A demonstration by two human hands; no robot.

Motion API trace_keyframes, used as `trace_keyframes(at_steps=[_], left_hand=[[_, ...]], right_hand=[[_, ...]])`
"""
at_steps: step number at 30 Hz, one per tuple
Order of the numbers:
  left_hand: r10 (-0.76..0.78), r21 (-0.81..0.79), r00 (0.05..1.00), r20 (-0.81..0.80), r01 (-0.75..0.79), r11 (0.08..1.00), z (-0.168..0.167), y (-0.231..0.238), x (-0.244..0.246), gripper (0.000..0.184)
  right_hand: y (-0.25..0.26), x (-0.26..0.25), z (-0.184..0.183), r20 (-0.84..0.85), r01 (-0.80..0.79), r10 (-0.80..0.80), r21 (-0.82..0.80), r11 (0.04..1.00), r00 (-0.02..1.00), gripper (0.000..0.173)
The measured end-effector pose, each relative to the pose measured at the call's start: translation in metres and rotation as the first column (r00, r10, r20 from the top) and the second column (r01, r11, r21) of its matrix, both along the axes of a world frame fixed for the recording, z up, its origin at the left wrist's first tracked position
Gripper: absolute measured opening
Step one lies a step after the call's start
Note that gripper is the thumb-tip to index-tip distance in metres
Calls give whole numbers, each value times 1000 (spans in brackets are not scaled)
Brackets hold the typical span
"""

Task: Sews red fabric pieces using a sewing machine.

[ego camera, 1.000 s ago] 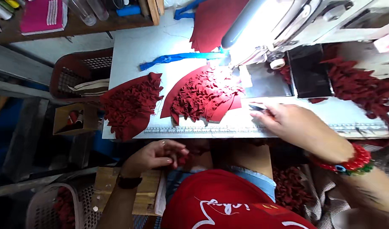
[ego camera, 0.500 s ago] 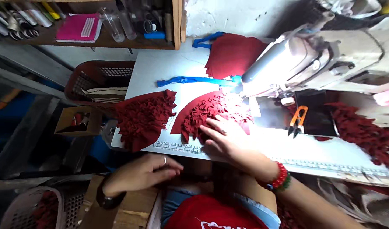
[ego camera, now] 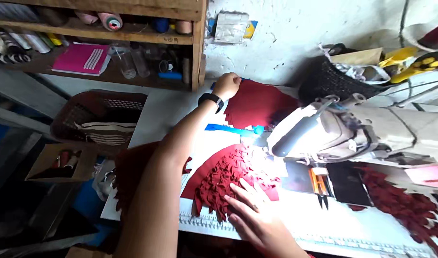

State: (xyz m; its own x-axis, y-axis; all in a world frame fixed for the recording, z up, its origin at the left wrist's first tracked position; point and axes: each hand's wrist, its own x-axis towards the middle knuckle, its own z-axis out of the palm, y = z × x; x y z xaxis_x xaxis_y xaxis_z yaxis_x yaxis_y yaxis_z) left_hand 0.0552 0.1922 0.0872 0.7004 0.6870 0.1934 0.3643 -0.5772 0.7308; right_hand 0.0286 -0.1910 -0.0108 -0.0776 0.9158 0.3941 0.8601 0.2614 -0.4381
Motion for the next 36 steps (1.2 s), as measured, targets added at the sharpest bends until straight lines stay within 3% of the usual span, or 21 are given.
trace_keyframes(at_steps=[7,11,17,20,24,26,32,36], left_hand=[[-67,33,958,-277,79,996,-12,27,54,38],[-63,187,962,-266,115,976,-3,21,45,26],[-55,304,960,-275,141,942,0,6,26,27],[-134,188,986,-101,151,970,1,6,22,28],[-124,-199,965,232,172,965,9,1,14,31],[-142,-222,963,229,194,956,14,-4,5,30],[-168,-196,986,-20,161,967,14,0,-41,29],[-265,-140,964,-28,259,956,14,-7,-84,23]], right_hand=[[-1,1,12,-21,-23,21,-111,994,1000,35],[-2,1,12,-40,-26,21,-127,992,999,34],[-1,0,13,-35,-24,20,-127,992,999,34],[-2,0,13,-38,-30,25,-130,991,999,34],[-2,0,10,-23,-24,22,-89,996,999,35],[-2,0,6,-14,-18,17,-50,999,1000,35],[-2,-1,-3,13,-6,6,4,1000,1000,37],[-1,0,-4,-8,-20,20,6,1000,1000,38]])
